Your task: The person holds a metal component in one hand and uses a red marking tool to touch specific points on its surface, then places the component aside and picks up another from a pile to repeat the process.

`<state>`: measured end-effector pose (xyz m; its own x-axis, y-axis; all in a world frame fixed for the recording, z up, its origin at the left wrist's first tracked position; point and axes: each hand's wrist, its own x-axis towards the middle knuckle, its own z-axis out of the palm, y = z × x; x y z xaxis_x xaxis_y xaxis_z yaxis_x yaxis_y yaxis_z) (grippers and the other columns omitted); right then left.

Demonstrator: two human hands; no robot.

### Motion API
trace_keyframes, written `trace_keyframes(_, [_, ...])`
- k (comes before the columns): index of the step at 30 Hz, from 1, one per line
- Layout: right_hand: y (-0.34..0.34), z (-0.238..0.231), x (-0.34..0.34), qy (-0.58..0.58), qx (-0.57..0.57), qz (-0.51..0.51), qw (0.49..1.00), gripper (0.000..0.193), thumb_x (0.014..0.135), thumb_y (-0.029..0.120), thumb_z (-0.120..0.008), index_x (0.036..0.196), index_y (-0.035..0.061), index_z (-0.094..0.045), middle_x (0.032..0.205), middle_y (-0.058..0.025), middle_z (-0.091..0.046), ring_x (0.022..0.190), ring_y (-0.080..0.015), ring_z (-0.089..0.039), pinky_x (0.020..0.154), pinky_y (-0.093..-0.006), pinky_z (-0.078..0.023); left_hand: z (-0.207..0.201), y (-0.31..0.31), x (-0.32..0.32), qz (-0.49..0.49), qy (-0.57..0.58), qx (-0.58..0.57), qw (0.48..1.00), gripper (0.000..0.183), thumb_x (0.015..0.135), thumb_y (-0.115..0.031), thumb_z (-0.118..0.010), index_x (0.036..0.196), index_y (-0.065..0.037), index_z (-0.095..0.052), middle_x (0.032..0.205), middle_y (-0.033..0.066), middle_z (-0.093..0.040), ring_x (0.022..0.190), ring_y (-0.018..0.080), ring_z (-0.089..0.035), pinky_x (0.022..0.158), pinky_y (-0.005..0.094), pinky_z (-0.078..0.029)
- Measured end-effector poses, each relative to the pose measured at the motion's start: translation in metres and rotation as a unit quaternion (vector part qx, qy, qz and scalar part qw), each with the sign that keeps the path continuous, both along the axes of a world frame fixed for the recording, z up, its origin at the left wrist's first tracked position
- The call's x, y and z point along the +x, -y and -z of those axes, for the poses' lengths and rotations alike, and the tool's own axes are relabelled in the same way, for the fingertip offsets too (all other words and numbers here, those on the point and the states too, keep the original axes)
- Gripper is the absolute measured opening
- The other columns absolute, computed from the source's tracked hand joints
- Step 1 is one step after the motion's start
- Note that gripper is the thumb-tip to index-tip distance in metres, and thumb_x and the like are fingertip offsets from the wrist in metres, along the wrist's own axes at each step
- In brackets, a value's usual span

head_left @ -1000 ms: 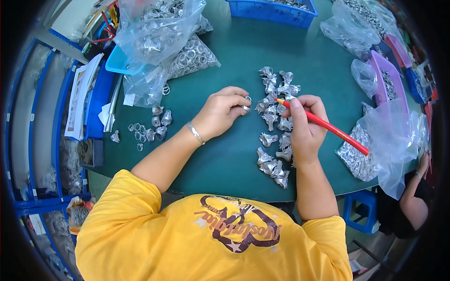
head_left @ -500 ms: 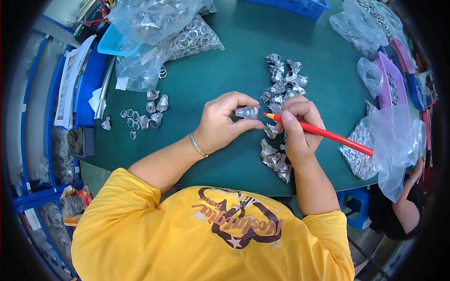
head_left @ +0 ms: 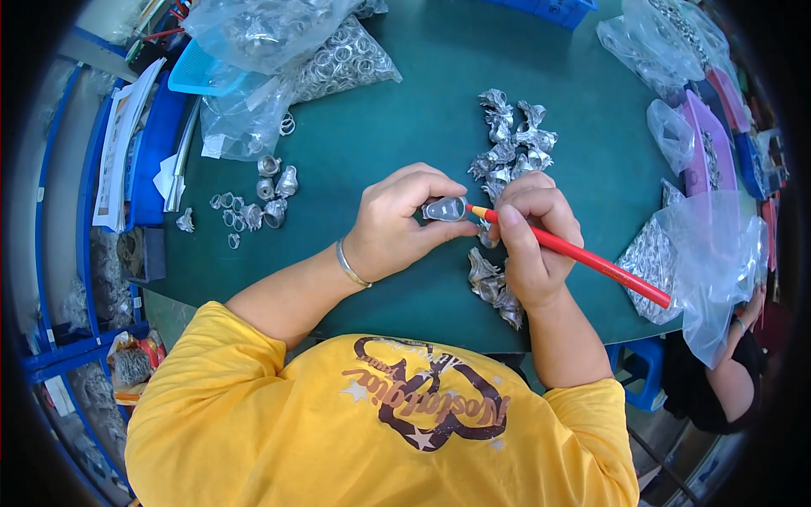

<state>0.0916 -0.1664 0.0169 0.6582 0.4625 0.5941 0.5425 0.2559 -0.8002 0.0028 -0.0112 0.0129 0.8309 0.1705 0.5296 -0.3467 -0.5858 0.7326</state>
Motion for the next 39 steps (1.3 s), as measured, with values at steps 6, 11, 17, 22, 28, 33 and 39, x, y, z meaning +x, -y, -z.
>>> trace_keyframes(6, [0.002, 0.002, 0.003, 0.037, -0.005, -0.028, 0.999, 0.007, 0.075, 0.000, -0.061, 0.073, 0.0022, -0.054, 0.070, -0.0103, -0.056, 0.062, -0.0216, -0.051, 0.062, -0.0323, -0.040, 0.002, 0.001, -0.001, -0.002, -0.030, -0.026, 0.999, 0.032, 0.063, -0.005, -0.084, 0.088, -0.001, -0.064, 0.087, 0.0095, -0.064, 0.073, 0.0142, -0.062, 0.062, 0.0243, -0.050])
trace_keyframes(11, [0.002, 0.002, 0.004, 0.010, 0.037, -0.045, 0.998, 0.007, 0.077, 0.001, -0.060, 0.074, 0.0024, -0.054, 0.069, -0.0092, -0.057, 0.062, -0.0190, -0.051, 0.063, -0.0316, -0.041, 0.007, 0.008, -0.002, -0.027, -0.030, -0.152, 0.987, 0.049, 0.063, -0.003, -0.081, 0.105, -0.004, -0.056, 0.089, 0.0095, -0.067, 0.079, 0.0221, -0.066, 0.066, 0.0284, -0.052])
trace_keyframes(17, [0.002, -0.002, 0.002, -0.025, 0.030, -0.018, 0.999, 0.008, 0.081, 0.002, -0.058, 0.076, 0.0038, -0.053, 0.063, -0.0052, -0.057, 0.062, -0.0172, -0.052, 0.063, -0.0306, -0.042, 0.006, 0.005, 0.000, -0.034, 0.013, -0.020, 0.999, 0.055, 0.067, -0.002, -0.078, 0.115, -0.004, -0.050, 0.094, 0.0091, -0.068, 0.086, 0.0246, -0.066, 0.076, 0.0311, -0.052])
trace_keyframes(22, [0.000, -0.002, -0.001, -0.013, 0.013, -0.028, 0.999, 0.006, 0.080, 0.002, -0.059, 0.076, 0.0031, -0.055, 0.067, -0.0072, -0.058, 0.062, -0.0184, -0.052, 0.063, -0.0306, -0.042, 0.003, 0.005, -0.003, -0.029, 0.013, 0.006, 0.999, 0.054, 0.068, -0.001, -0.076, 0.115, -0.005, -0.050, 0.094, 0.0084, -0.068, 0.088, 0.0251, -0.066, 0.079, 0.0318, -0.051])
trace_keyframes(28, [0.004, -0.001, 0.007, 0.022, -0.016, -0.038, 0.999, 0.004, 0.079, 0.001, -0.057, 0.076, 0.0014, -0.055, 0.069, -0.0095, -0.057, 0.061, -0.0188, -0.052, 0.062, -0.0306, -0.042, 0.003, 0.003, -0.006, -0.005, 0.003, 0.015, 1.000, 0.055, 0.071, 0.004, -0.075, 0.117, -0.002, -0.046, 0.102, 0.0106, -0.067, 0.094, 0.0172, -0.064, 0.079, 0.0251, -0.050])
trace_keyframes(33, [0.003, -0.002, 0.006, -0.052, 0.089, -0.027, 0.994, 0.003, 0.087, 0.001, -0.052, 0.087, -0.0006, -0.050, 0.078, -0.0119, -0.057, 0.059, -0.0116, -0.055, 0.055, -0.0232, -0.045, 0.010, -0.002, 0.001, 0.098, -0.010, -0.136, 0.986, 0.046, 0.075, 0.004, -0.071, 0.116, 0.000, -0.050, 0.110, 0.0139, -0.061, 0.098, 0.0197, -0.062, 0.081, 0.0283, -0.052])
trace_keyframes(39, [0.004, -0.007, 0.009, -0.126, 0.100, 0.069, 0.985, 0.009, 0.090, 0.008, -0.053, 0.091, -0.0014, -0.051, 0.084, -0.0101, -0.058, 0.063, -0.0122, -0.058, 0.061, -0.0239, -0.048, 0.007, -0.010, -0.001, 0.243, -0.181, -0.687, 0.661, 0.030, 0.096, -0.016, -0.049, 0.121, 0.000, -0.047, 0.108, 0.0158, -0.059, 0.091, 0.0196, -0.064, 0.079, 0.0301, -0.053])
